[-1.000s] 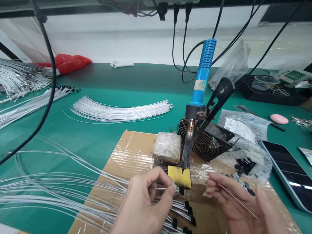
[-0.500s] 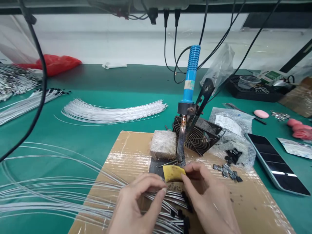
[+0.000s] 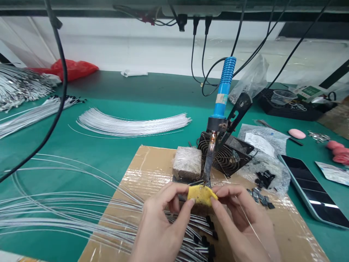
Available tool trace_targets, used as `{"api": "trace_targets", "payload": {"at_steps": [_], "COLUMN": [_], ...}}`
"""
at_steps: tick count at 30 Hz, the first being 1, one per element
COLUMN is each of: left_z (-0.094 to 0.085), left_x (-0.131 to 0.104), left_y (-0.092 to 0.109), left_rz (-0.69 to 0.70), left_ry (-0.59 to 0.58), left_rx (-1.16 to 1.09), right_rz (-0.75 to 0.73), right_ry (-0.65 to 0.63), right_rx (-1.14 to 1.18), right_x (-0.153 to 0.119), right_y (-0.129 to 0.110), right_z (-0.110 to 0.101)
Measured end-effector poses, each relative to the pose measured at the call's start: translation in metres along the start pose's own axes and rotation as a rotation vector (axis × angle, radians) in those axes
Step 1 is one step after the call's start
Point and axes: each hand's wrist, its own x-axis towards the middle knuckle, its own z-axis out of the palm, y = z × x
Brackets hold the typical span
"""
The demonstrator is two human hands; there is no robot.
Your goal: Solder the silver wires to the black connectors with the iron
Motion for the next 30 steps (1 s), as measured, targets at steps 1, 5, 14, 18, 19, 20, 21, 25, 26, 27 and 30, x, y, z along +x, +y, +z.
{"api": "trace_targets", "payload": {"at_steps": [1, 5, 14, 18, 19, 20, 21, 25, 26, 27, 30], "left_z": [0.0, 0.002, 0.008, 0.008, 0.008, 0.009, 0.01, 0.012, 0.01, 0.007, -0.011], "left_x": [-0.001, 0.0, 0.002, 0.002, 0.003, 0.003, 0.003, 0.002, 0.001, 0.002, 0.011], "left_y": [0.0, 0.001, 0.009, 0.01, 0.009, 0.007, 0.006, -0.003, -0.005, -0.006, -0.01], "left_rz": [0.022, 0.058, 0.162, 0.169, 0.164, 0.155, 0.145, 0.135, 0.137, 0.145, 0.203], "left_ry": [0.0, -0.018, -0.023, -0.033, -0.041, -0.051, -0.064, -0.089, -0.08, -0.065, -0.003], "left_rx": [0.006, 0.039, 0.026, 0.034, 0.053, 0.077, 0.103, 0.255, 0.304, 0.349, 0.517], "right_rz": [-0.011, -0.069, -0.315, -0.198, -0.132, -0.065, -0.002, 0.128, 0.152, 0.176, 0.246], "right_ry": [0.005, 0.058, 0.276, 0.261, 0.232, 0.201, 0.166, 0.045, 0.024, 0.009, 0.005], "right_rx": [-0.025, -0.141, -0.357, -0.429, -0.417, -0.403, -0.389, -0.347, -0.348, -0.355, -0.423], "right_x": [-0.001, -0.004, -0.008, -0.012, -0.012, -0.012, -0.011, -0.001, 0.002, 0.005, 0.005], "right_y": [0.001, 0.003, -0.02, -0.028, -0.026, -0.022, -0.017, 0.008, 0.013, 0.016, 0.017], "right_z": [0.0, 0.003, 0.023, 0.023, 0.022, 0.02, 0.019, 0.015, 0.013, 0.011, -0.002]}}
